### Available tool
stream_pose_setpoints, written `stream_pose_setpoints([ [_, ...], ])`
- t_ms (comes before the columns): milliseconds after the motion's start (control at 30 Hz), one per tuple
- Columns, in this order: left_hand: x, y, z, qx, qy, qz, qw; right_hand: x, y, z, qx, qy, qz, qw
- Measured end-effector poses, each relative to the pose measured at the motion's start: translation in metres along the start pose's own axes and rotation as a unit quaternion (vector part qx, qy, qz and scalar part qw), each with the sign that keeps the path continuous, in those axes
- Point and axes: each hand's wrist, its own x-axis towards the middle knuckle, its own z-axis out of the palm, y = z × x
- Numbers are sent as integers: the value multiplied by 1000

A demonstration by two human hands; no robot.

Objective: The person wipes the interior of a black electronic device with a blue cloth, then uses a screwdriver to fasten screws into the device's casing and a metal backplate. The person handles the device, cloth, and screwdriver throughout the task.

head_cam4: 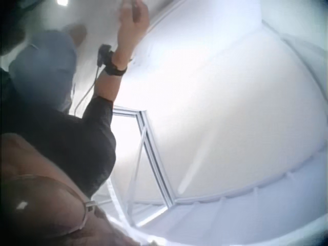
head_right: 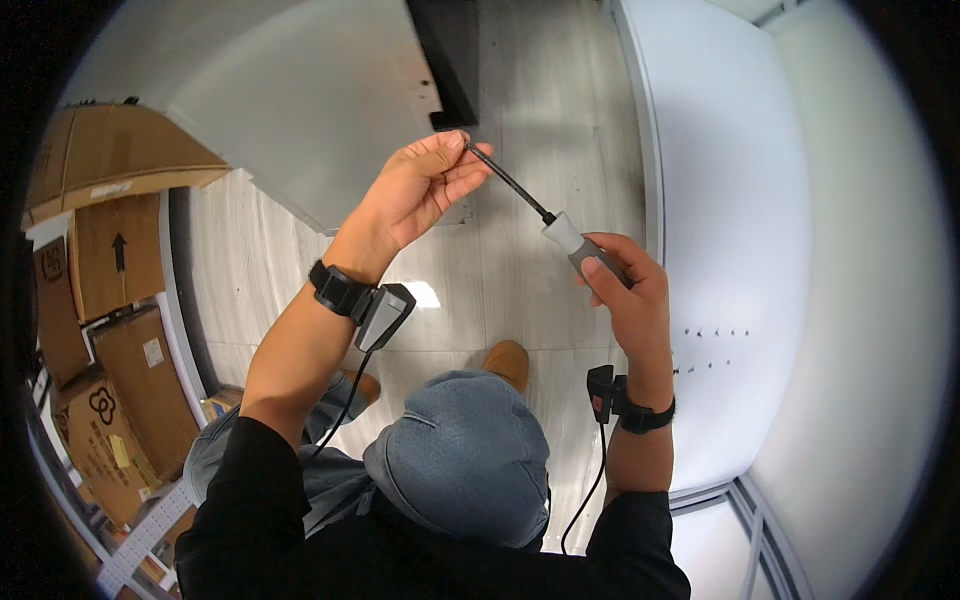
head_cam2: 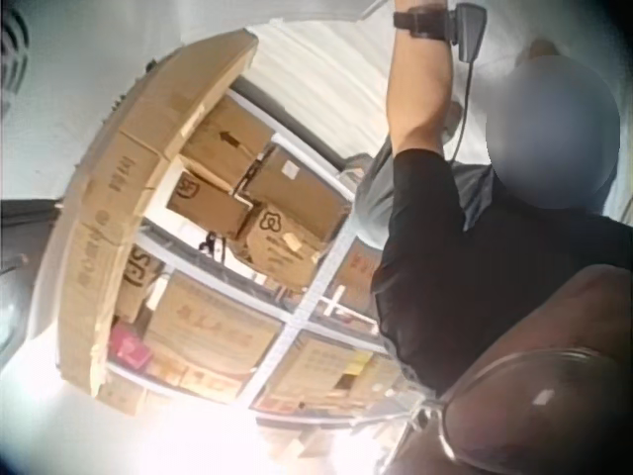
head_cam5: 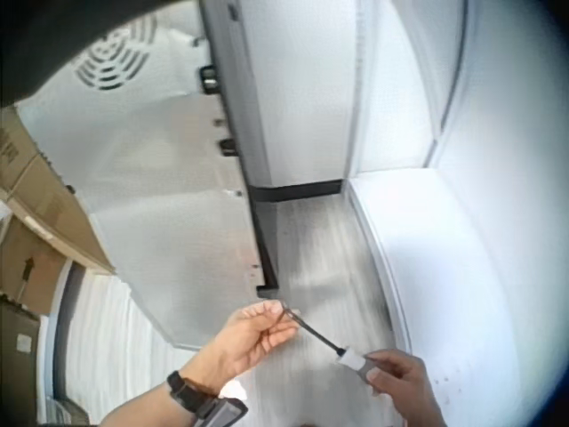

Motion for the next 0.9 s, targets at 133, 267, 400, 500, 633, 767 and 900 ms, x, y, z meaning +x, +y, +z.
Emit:
stream_pose_setpoints([
  [133, -28, 29, -8, 58, 35, 31, 997, 5, -39, 16, -107, -34, -48, 993],
  [267, -45, 52, -5, 37, 64, 48, 996, 10, -81, 28, -195, -50, -97, 975],
  [400, -59, 90, 7, 15, 51, 86, 995, 18, -133, 38, -198, -74, -120, 970],
  [500, -65, 123, 19, 19, 43, 113, 992, 17, -174, 44, -143, -108, -65, 982],
  [633, -70, 158, 41, 39, 53, 159, 985, 2, -200, 65, -93, -93, -91, 987],
  [767, -65, 177, 62, 11, 15, 156, 988, -23, -196, 86, 1, -52, -83, 995],
  [900, -52, 174, 75, -1, -30, 108, 994, -45, -182, 119, 98, 30, -65, 993],
])
